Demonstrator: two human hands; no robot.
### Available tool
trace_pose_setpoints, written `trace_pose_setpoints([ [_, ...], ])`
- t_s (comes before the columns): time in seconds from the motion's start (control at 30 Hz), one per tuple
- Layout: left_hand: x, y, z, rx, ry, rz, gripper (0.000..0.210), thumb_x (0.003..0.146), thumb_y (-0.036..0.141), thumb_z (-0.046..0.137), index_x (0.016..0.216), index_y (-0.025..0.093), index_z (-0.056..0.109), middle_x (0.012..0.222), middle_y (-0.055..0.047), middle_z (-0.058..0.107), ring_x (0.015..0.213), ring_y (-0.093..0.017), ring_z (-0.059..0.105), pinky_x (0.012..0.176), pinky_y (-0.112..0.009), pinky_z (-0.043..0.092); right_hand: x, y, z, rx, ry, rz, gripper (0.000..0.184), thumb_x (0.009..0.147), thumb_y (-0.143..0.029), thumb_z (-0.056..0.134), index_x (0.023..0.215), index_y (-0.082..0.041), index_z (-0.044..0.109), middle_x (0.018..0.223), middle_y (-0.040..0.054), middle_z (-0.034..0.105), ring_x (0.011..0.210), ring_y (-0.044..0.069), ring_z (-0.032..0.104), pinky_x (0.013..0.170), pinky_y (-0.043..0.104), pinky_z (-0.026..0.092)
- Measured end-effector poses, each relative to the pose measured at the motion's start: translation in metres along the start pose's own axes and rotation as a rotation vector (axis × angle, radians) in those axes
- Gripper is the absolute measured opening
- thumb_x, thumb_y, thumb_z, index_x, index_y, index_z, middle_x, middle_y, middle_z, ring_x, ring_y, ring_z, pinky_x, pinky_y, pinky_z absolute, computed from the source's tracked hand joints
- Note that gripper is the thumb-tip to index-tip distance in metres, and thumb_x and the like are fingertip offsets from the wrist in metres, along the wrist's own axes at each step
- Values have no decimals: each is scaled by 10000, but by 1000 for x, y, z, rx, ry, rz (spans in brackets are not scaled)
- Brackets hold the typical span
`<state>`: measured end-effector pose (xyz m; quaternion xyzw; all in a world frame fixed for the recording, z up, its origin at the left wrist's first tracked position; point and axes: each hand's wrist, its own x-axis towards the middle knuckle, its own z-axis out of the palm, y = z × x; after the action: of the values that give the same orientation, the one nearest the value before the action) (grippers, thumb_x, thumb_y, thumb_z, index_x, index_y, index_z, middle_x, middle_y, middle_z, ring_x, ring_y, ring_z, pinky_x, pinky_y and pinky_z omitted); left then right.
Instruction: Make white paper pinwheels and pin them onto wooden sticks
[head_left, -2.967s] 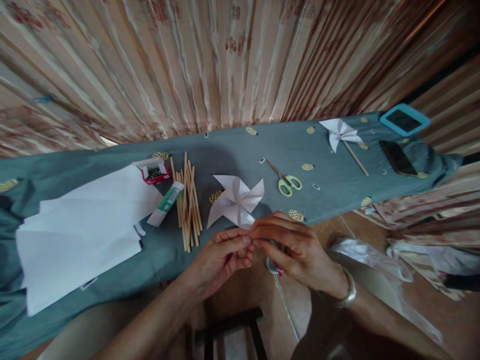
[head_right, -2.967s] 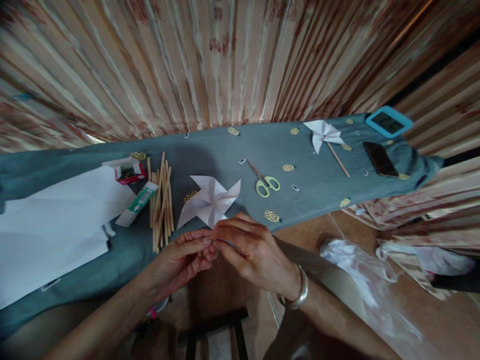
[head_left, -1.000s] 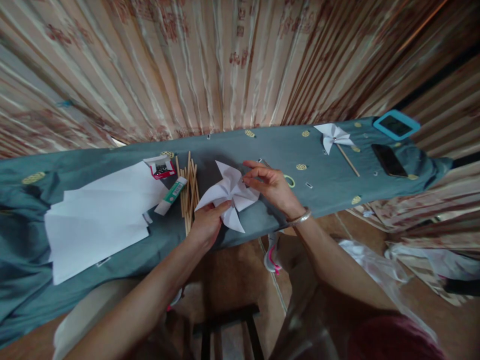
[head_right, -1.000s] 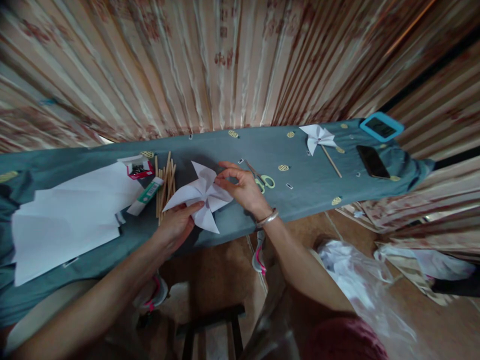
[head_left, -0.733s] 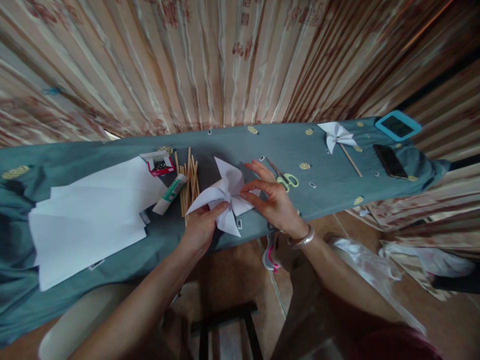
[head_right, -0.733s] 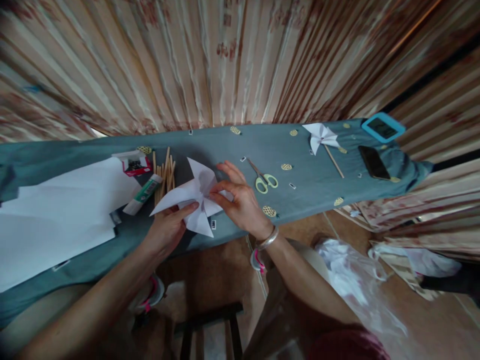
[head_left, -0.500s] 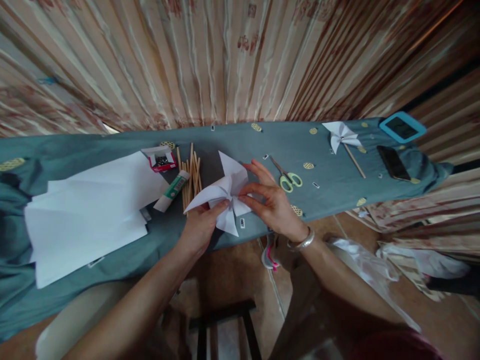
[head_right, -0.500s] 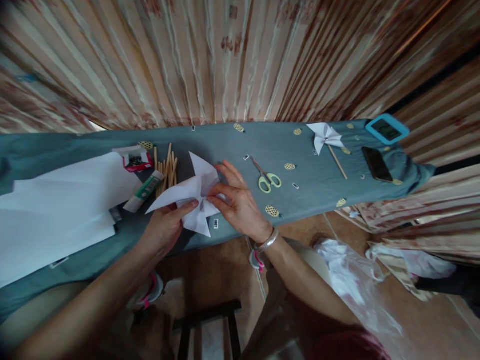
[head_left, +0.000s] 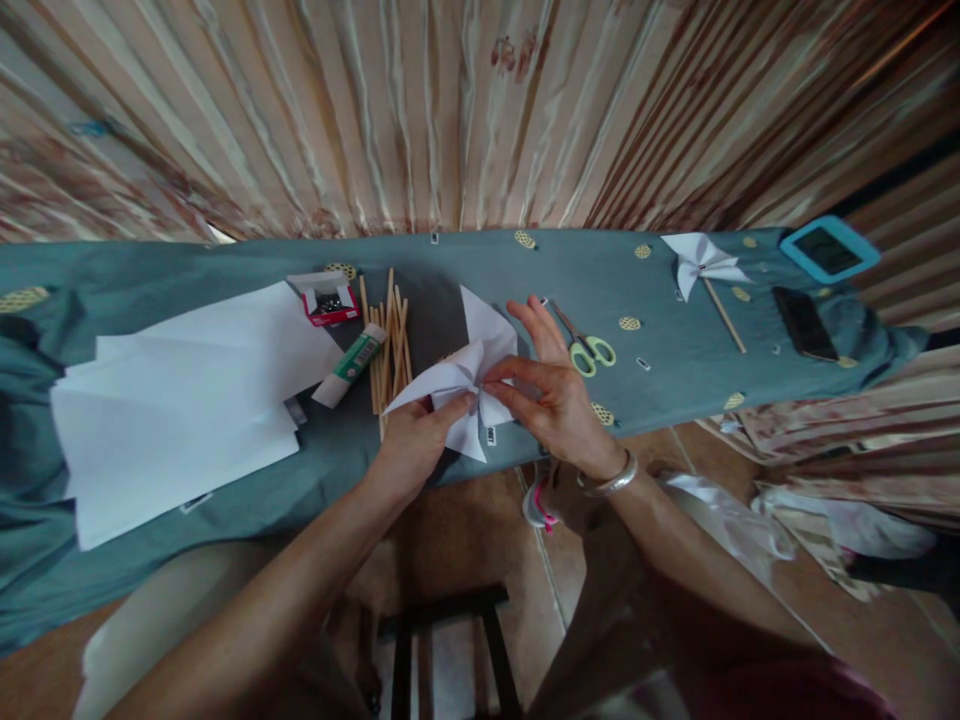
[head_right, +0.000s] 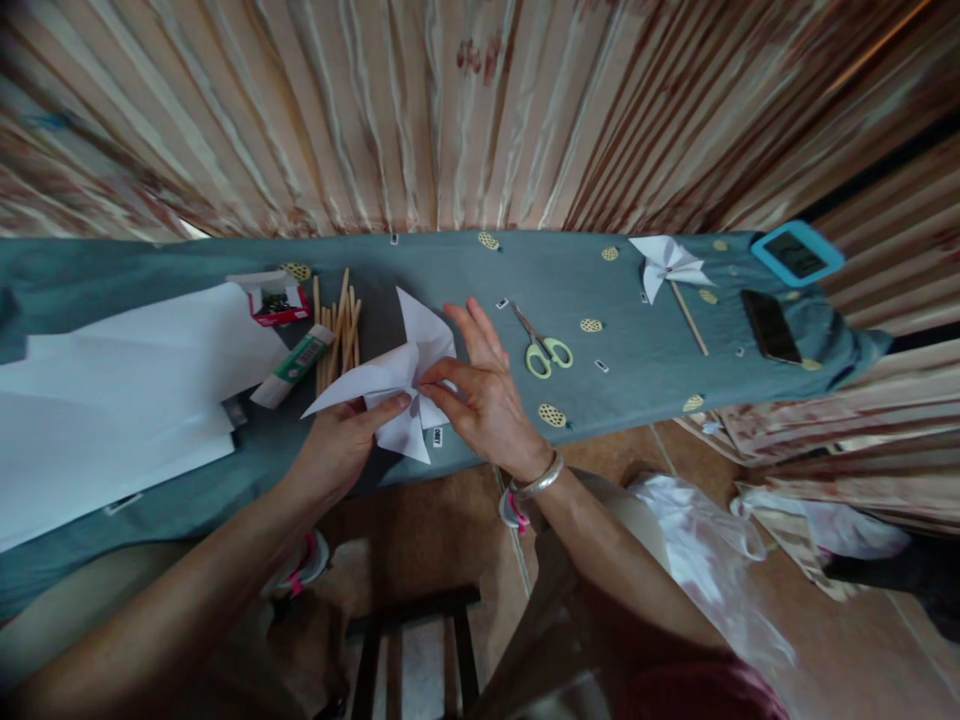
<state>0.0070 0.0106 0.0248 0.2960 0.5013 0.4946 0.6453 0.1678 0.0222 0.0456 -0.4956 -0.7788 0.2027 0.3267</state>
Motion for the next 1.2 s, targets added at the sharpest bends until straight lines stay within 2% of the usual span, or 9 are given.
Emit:
trace_pose_setpoints([
  [0.17, 0, -3, -1, 20, -18, -45, 150, 600, 265, 769, 700, 165, 719, 710, -29, 692, 663, -180, 582, 675, -283, 453, 1, 0, 1, 8, -15, 2, 142, 880, -297, 601, 836, -250, 728, 1544, -73, 319, 1478, 302, 110, 1193, 549, 135],
  [0.3, -1, -2, -1, -1, -13, -24, 132, 596, 244, 770, 698, 175, 720, 712, -21, 694, 660, -176, 585, 677, -280, 455, 1, -1, 1, 14, -20, 15, 149, 882, -301, 596, 834, -249, 727, 1540, -74, 327, 1478, 304, 109, 1191, 558, 123],
  [0.63, 2, -8, -5, 84, 0, -18, 159, 614, 290, 772, 710, 173, 723, 724, -31, 699, 668, -188, 588, 683, -290, 453, 0, 1, 1, 17, -38, 11, 142, 883, -283, 591, 842, -245, 722, 1539, -64, 332, 1476, 302, 120, 1182, 570, 151],
  [0.87, 4, -10, -9, 204, 82, -59, 138, 617, 289, 803, 671, 185, 730, 692, -37, 707, 692, -219, 614, 691, -293, 443, 0, 2, 3, 25, -34, 20, 128, 876, -283, 596, 845, -244, 714, 1527, -45, 356, 1472, 295, 145, 1170, 553, 214],
  [1.07, 1, 0, -9, 324, -11, 182, 154, 700, 220, 738, 851, 246, 760, 783, -1, 736, 850, -229, 652, 832, -275, 460, 0, 1, 5, 41, -25, 16, 98, 852, -256, 621, 822, -211, 703, 1514, 6, 379, 1461, 290, 195, 1181, 524, 203],
  [1.2, 0, 2, -9, 397, -21, 228, 154, 745, 225, 696, 882, 245, 762, 858, -4, 747, 894, -222, 654, 879, -269, 447, 0, 0, 6, 53, -30, 45, 93, 843, -248, 618, 802, -210, 692, 1515, 14, 382, 1459, 306, 194, 1164, 563, 205],
])
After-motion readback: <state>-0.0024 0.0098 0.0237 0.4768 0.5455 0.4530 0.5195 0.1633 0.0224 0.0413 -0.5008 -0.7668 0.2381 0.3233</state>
